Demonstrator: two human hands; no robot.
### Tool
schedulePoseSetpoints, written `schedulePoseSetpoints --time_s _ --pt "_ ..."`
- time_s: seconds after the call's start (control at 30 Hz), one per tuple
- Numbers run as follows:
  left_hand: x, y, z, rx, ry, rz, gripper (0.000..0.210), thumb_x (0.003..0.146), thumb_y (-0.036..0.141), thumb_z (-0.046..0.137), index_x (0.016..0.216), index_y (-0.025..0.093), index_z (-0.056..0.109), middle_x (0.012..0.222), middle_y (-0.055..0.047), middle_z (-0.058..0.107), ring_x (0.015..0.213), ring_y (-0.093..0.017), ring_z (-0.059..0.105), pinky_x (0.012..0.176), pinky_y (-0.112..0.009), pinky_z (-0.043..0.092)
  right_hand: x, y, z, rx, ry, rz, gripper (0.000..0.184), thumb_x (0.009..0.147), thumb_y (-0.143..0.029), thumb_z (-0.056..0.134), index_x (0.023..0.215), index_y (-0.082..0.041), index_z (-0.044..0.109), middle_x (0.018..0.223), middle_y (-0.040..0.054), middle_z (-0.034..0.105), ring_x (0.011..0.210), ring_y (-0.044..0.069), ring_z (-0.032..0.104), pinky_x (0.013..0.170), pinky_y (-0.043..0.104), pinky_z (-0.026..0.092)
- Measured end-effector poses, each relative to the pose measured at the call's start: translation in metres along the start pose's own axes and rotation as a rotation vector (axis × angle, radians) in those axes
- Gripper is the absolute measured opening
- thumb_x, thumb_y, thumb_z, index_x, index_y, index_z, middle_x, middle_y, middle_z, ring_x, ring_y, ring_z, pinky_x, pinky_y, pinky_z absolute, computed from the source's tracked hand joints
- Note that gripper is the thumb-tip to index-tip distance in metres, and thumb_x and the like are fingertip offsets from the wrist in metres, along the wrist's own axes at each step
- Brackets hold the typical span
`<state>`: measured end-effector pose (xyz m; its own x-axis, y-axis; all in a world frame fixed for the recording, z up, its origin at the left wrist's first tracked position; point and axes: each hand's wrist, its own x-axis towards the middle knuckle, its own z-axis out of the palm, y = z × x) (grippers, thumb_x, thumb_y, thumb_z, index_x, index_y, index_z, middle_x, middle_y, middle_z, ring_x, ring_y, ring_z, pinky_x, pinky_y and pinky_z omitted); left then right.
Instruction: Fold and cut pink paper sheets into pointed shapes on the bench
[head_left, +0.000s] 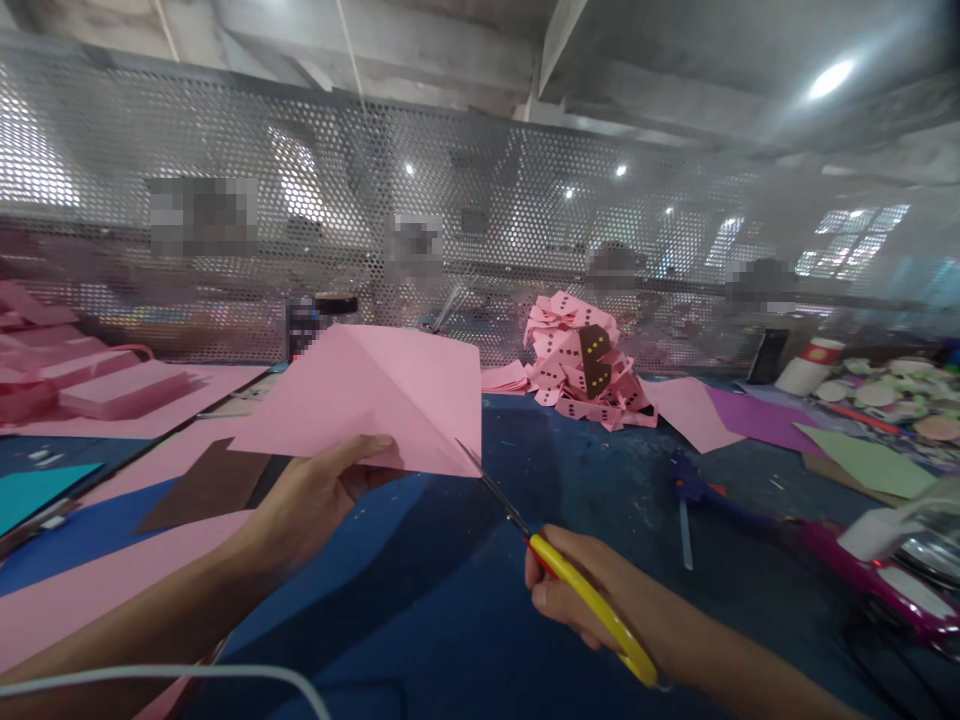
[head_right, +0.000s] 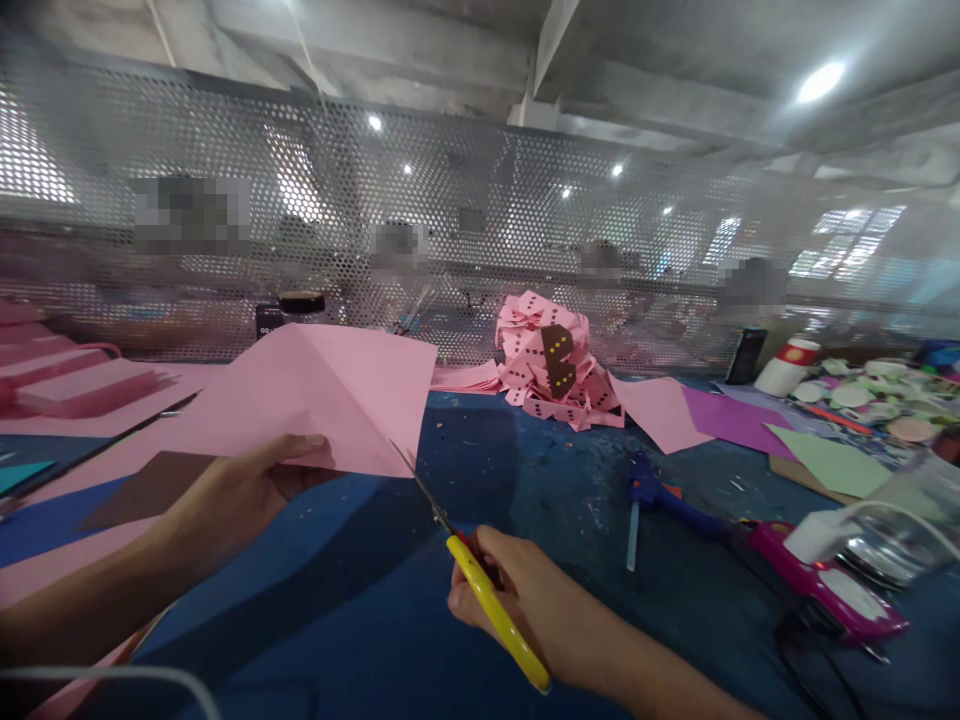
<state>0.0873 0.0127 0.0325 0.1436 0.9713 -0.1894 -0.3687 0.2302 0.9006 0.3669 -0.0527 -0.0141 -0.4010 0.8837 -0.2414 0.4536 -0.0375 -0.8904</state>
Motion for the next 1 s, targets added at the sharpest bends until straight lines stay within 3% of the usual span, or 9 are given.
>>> schedulePoseSetpoints --time_s 0.63,1.0 --pt "0.001 -0.002 -0.002 -0.007 -0.013 0.005 0.016 0.073 0.029 0.078 0.075 0.016 0.067 0.071 -0.004 0.07 0.065 -0.024 0.069 0.065 -0.037 0.059 -0.003 -0.007 -0.002 0.041 -0.019 0.021 0.016 0.086 -0.032 0.063 0.087 -0.02 0.053 0.065 -0.0052 0.043 0.054 0.007 0.034 0.049 0.02 0.027" --pt "0.001 -0.001 -0.003 0.019 -0.005 -0.005 0.017 0.074 0.03 0.077 0.074 0.016 0.066 0.071 -0.005 0.07 0.064 -0.023 0.068 0.063 -0.035 0.058 0.001 0.004 0.001 0.024 -0.001 0.02 0.013 0.089 -0.03 0.059 0.085 -0.02 0.052 0.063 -0.0054 0.039 0.052 0.007 0.03 0.048 0.02 0.025"
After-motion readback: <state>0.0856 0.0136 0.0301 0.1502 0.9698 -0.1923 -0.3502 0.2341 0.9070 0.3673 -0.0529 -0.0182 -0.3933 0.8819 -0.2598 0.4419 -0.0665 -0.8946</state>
